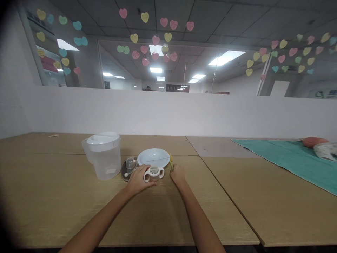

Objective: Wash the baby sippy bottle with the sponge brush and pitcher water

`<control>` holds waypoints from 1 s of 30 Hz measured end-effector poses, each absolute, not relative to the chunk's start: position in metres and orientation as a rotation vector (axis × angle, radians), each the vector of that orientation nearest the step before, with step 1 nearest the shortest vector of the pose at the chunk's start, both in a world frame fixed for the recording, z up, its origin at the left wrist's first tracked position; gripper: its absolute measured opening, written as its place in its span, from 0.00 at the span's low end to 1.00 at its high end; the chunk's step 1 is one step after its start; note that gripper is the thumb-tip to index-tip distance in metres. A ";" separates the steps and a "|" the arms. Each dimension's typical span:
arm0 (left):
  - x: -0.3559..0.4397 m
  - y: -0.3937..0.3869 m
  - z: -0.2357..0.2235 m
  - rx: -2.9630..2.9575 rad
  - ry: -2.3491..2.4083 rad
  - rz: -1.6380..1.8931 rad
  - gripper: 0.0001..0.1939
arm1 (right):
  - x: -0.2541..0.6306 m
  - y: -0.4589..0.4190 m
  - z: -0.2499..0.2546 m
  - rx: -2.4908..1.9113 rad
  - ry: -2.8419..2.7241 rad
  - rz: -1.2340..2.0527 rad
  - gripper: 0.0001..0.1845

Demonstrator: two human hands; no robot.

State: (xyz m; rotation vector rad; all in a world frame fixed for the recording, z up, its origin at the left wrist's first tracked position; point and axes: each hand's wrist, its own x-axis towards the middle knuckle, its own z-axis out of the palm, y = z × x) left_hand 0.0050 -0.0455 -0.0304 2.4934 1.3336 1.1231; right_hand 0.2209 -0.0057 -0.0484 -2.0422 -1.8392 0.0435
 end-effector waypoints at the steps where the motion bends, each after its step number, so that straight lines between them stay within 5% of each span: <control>1: 0.001 -0.043 -0.029 2.529 1.346 1.160 0.32 | 0.220 -0.006 -0.048 -2.025 -1.831 0.058 0.16; 6: -0.035 -0.020 -0.027 2.423 1.588 1.396 0.19 | 0.215 -0.004 -0.047 -1.896 -1.676 0.104 0.21; 13: -0.069 0.010 -0.048 2.563 1.834 0.922 0.24 | 0.211 0.009 -0.046 -1.564 -1.606 0.181 0.23; 22: -0.057 -0.004 -0.040 2.517 2.042 0.658 0.27 | 0.209 0.035 -0.016 -1.813 -1.774 0.242 0.16; 30: -0.054 -0.008 -0.032 2.430 2.151 0.944 0.13 | 0.205 0.053 0.013 -2.018 -1.930 0.177 0.10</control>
